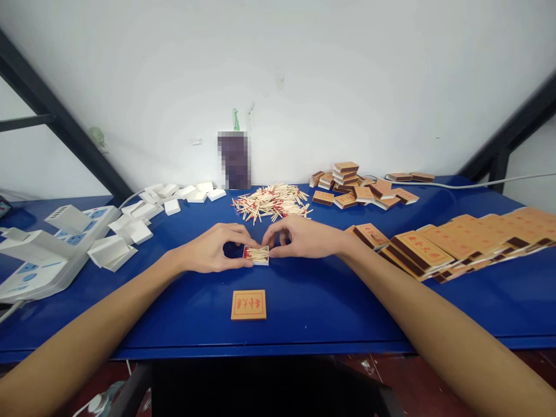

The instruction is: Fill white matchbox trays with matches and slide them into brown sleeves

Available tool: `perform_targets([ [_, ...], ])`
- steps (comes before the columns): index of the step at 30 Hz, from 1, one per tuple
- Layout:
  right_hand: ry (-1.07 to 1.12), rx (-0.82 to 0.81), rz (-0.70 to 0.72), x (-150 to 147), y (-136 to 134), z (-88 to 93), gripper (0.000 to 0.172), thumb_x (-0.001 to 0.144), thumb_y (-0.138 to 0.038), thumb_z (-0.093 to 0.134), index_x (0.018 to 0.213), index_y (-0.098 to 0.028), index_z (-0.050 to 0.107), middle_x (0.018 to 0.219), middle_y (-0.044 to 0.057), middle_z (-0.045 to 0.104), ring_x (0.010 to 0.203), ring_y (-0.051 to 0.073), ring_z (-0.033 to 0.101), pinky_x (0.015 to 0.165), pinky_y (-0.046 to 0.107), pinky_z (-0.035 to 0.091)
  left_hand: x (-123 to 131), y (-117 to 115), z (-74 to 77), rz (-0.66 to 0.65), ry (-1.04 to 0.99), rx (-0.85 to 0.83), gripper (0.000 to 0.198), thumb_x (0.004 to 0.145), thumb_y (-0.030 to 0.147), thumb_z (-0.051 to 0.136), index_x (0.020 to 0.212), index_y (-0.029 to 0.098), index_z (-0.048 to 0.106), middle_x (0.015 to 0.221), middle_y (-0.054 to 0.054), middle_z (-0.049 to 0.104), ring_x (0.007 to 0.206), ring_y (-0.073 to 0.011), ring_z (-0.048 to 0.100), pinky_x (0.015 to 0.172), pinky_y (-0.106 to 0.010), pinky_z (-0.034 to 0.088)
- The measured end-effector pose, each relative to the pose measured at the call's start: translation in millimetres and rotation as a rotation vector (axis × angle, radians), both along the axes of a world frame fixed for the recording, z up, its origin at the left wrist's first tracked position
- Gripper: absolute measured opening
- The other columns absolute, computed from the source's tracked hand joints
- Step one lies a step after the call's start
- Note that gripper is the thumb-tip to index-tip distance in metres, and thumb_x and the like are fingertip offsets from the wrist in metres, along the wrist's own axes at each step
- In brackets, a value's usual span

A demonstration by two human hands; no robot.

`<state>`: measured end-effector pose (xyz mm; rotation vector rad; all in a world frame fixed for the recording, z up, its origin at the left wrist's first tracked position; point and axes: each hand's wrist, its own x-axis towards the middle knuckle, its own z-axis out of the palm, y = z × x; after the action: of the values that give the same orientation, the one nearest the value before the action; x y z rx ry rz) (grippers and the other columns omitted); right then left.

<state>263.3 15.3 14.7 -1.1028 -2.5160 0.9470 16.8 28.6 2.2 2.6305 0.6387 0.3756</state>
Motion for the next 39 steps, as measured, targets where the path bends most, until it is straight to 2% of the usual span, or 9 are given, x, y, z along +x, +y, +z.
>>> perform_targets([
  [6,0.029,-0.067,0.006,2.6,3.9,-3.5,0.038,0.084,-0.052,0.063,0.104,-0.021,0.072,0.082,0.003,0.068,0.07,0.015,0.056,0.061,0.028,0.04,0.1,0.4,-0.7,0.005,-0.002,-0.003,0.035,0.087,0.044,0.067,0.114,0.023,0.071,0.099,-0.005,0.069,0.087,-0.0175,0.061,0.083,-0.031,0.044],
  [14,0.063,-0.055,0.015,0.3,7.1,-10.8,0.039,0.084,-0.055,0.064,0.101,-0.02,0.07,0.08,0.001,0.066,0.07,0.014,0.054,0.061,0.028,0.037,0.2,0.6,-2.6,0.015,0.007,0.0,0.036,0.087,0.046,0.066,0.116,0.024,0.07,0.099,-0.005,0.067,0.089,-0.0179,0.06,0.085,-0.031,0.044],
  [25,0.078,-0.048,-0.016,-6.5,1.8,-10.1,0.03,0.087,-0.044,0.061,0.102,-0.018,0.066,0.085,0.002,0.063,0.071,0.014,0.054,0.062,0.027,0.04,0.7,0.6,-4.3,0.047,-0.018,0.004,0.041,0.083,0.047,0.07,0.114,0.021,0.07,0.095,-0.004,0.067,0.083,-0.0165,0.06,0.079,-0.03,0.045],
  [30,0.078,-0.043,-0.009,-7.5,1.4,-10.1,0.028,0.089,-0.042,0.058,0.102,-0.018,0.064,0.083,0.002,0.063,0.068,0.014,0.053,0.062,0.027,0.039,0.6,0.1,-3.8,0.038,-0.049,-0.003,0.029,0.091,0.038,0.061,0.111,0.019,0.07,0.097,-0.005,0.069,0.084,-0.016,0.061,0.08,-0.031,0.046],
  [34,0.091,0.027,-0.04,-8.7,1.2,-12.7,0.026,0.092,-0.04,0.054,0.098,-0.017,0.064,0.078,0.001,0.061,0.066,0.013,0.05,0.061,0.027,0.037,0.9,0.4,-4.7,0.03,-0.051,0.012,0.025,0.091,0.033,0.059,0.108,0.019,0.07,0.096,-0.004,0.069,0.083,-0.0154,0.061,0.079,-0.03,0.046],
  [39,0.105,0.049,-0.033,-12.1,-1.0,-15.4,0.034,0.089,-0.051,0.058,0.09,-0.018,0.062,0.075,0.0,0.059,0.065,0.013,0.049,0.059,0.027,0.036,1.2,1.6,-7.2,0.033,-0.065,0.025,0.022,0.089,0.03,0.061,0.106,0.02,0.07,0.093,-0.003,0.069,0.08,-0.0147,0.061,0.075,-0.027,0.046],
])
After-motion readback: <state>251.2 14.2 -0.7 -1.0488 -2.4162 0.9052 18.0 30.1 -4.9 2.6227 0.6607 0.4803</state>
